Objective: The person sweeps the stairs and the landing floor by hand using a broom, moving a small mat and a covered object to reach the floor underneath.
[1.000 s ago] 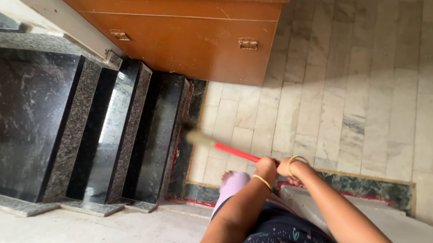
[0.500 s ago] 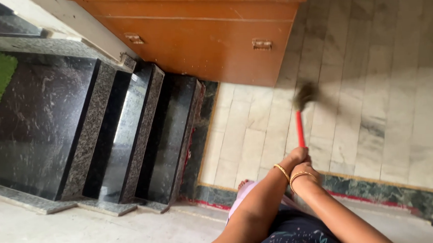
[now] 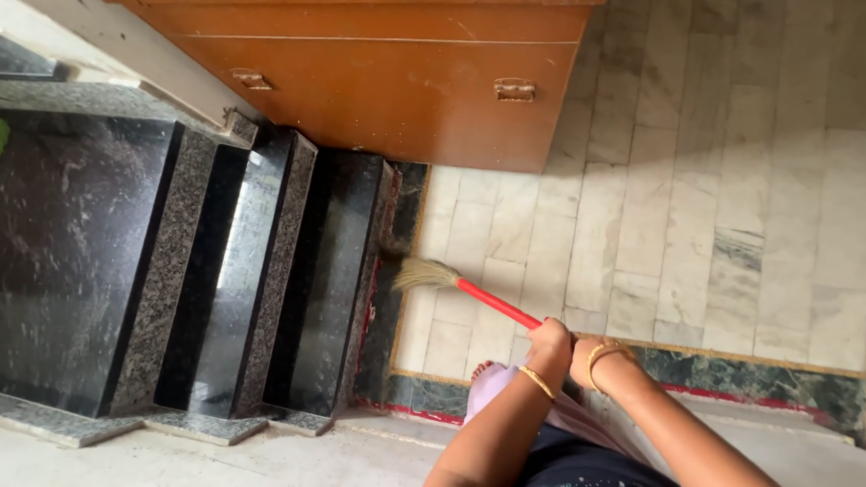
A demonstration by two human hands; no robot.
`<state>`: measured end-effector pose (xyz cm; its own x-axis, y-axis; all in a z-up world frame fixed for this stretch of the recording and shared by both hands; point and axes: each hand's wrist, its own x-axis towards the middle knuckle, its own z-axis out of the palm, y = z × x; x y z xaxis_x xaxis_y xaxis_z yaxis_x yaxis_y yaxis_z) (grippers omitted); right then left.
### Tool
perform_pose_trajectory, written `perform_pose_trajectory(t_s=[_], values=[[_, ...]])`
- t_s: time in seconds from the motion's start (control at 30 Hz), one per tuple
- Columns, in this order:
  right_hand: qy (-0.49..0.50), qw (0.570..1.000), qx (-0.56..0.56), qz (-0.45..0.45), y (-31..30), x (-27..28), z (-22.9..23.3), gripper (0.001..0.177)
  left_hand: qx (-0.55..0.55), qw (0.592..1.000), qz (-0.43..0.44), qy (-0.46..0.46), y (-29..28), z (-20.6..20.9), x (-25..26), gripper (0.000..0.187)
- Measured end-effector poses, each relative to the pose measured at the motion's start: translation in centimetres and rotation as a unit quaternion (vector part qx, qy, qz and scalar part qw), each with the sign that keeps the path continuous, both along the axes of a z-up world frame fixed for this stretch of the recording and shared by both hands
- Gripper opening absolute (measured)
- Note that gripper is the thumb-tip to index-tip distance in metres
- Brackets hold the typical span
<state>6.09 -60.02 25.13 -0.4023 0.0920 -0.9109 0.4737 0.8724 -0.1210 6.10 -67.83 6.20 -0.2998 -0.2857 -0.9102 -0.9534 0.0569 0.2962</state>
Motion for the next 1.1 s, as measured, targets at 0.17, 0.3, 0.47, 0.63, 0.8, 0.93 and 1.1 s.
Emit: perform_pose_trajectory(t_s=[0.17, 0.3, 0.47, 0.63, 0.8, 0.93, 1.1], values=[[0.034, 0.991, -0.021, -0.130, -4.4, 2.4, -9.3, 0.036, 0.006, 0.985, -0.167, 0.034, -2.4, -0.7, -2.7, 0.032], [0.083, 0.969, -0.102, -0.211, -5.3, 5.1, -15.8, 0.038, -0.087, 0.969, -0.217, 0.085, -3.3, -1.0, -3.0, 0.036], [0.074, 0.958, -0.126, -0.246, -6.6, 0.6, -19.9, 0.036, -0.054, 0.964, -0.253, 0.057, -8.1, -1.9, -6.7, 0.044], [0.078, 0.945, -0.102, -0.302, -7.2, -6.4, -23.0, 0.033, 0.171, 0.955, -0.240, -0.012, -13.3, -6.5, -11.9, 0.059], [0.090, 0.885, -0.097, -0.446, -6.9, -4.8, -24.0, 0.033, 0.277, 0.878, -0.390, 0.021, -15.2, -12.8, -13.5, 0.066], [-0.007, 0.942, -0.047, -0.332, -3.6, -3.2, -25.1, 0.035, 0.272, 0.842, -0.461, 0.063, -14.2, -16.2, -14.6, 0.077], [-0.092, 0.978, 0.014, -0.189, 3.2, -2.5, -28.9, 0.040, 0.121, 0.890, -0.439, -0.016, -13.1, -16.3, -15.0, 0.079]])
